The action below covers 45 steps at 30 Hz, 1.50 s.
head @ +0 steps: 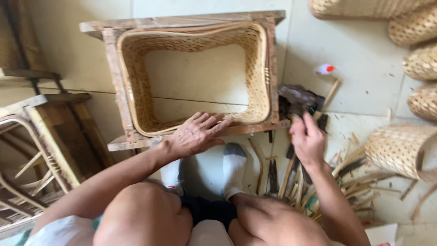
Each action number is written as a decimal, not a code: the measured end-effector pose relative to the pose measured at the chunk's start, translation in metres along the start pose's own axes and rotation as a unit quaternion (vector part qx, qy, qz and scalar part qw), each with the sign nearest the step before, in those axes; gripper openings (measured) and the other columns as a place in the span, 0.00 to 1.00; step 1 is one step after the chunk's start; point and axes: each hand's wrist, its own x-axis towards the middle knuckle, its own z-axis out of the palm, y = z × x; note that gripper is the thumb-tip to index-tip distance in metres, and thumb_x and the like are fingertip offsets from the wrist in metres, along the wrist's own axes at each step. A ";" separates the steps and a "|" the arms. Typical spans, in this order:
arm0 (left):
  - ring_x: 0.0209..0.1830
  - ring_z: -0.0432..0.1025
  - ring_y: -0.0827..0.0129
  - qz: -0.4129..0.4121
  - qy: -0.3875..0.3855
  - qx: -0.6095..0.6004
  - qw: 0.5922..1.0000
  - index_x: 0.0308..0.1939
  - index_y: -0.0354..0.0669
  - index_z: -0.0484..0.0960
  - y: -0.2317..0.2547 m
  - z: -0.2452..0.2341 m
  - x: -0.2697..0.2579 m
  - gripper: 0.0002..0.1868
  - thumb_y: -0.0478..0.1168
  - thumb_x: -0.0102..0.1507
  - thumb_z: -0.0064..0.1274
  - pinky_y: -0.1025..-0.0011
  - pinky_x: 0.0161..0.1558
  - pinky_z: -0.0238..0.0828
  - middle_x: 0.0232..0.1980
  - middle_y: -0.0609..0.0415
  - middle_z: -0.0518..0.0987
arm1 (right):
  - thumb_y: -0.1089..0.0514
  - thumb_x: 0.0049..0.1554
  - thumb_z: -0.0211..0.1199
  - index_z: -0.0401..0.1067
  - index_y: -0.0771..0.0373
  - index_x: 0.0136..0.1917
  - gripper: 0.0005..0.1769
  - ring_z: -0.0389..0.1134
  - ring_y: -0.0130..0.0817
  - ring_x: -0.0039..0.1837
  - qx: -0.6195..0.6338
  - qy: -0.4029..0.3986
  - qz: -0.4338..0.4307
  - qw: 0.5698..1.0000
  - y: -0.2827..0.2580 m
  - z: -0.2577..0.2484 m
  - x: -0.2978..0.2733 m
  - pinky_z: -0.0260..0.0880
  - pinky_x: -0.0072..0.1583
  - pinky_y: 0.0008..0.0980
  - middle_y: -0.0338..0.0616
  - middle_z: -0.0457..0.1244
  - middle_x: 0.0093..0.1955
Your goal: The person inserts thin bamboo strips into a rectangular woven basket frame, bending and tapping them into place with a hammer. They adjust the strips by hand and use pliers to trim excess material, continuing to secure the frame structure.
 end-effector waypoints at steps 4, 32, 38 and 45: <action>0.70 0.69 0.51 -0.146 0.089 0.024 0.985 0.70 0.46 0.71 -0.036 -0.030 -0.035 0.36 0.35 0.57 0.62 0.52 0.70 0.62 0.70 0.46 0.74 | 0.59 0.70 0.50 0.71 0.68 0.51 0.12 0.64 0.25 0.26 0.109 0.001 0.063 0.992 0.014 -0.009 -0.009 0.62 0.27 0.25 0.41 0.66 0.33; 0.50 0.80 0.74 -0.600 0.165 -0.402 0.672 0.65 0.40 0.79 -0.059 -0.086 -0.120 0.36 0.52 0.57 0.66 0.73 0.53 0.77 0.51 0.52 0.87 | 0.58 0.68 0.58 0.59 0.71 0.78 0.29 0.66 0.33 0.30 0.030 -0.365 -0.468 0.804 -0.239 0.169 0.160 0.70 0.32 0.32 0.49 0.68 0.36; 0.45 0.82 0.73 -0.643 0.125 -0.354 0.667 0.63 0.49 0.81 -0.059 -0.079 -0.121 0.33 0.54 0.56 0.65 0.72 0.49 0.79 0.48 0.53 0.88 | 0.58 0.71 0.56 0.60 0.70 0.78 0.26 0.64 0.35 0.26 0.022 -0.369 -0.481 0.795 -0.233 0.179 0.162 0.66 0.26 0.31 0.51 0.69 0.39; 0.40 0.82 0.76 -0.630 0.163 -0.331 0.683 0.60 0.48 0.84 -0.054 -0.076 -0.118 0.31 0.54 0.56 0.66 0.73 0.46 0.80 0.45 0.54 0.89 | 0.55 0.70 0.56 0.59 0.68 0.79 0.28 0.67 0.37 0.33 0.031 -0.339 -0.485 0.806 -0.226 0.177 0.153 0.72 0.37 0.37 0.50 0.68 0.37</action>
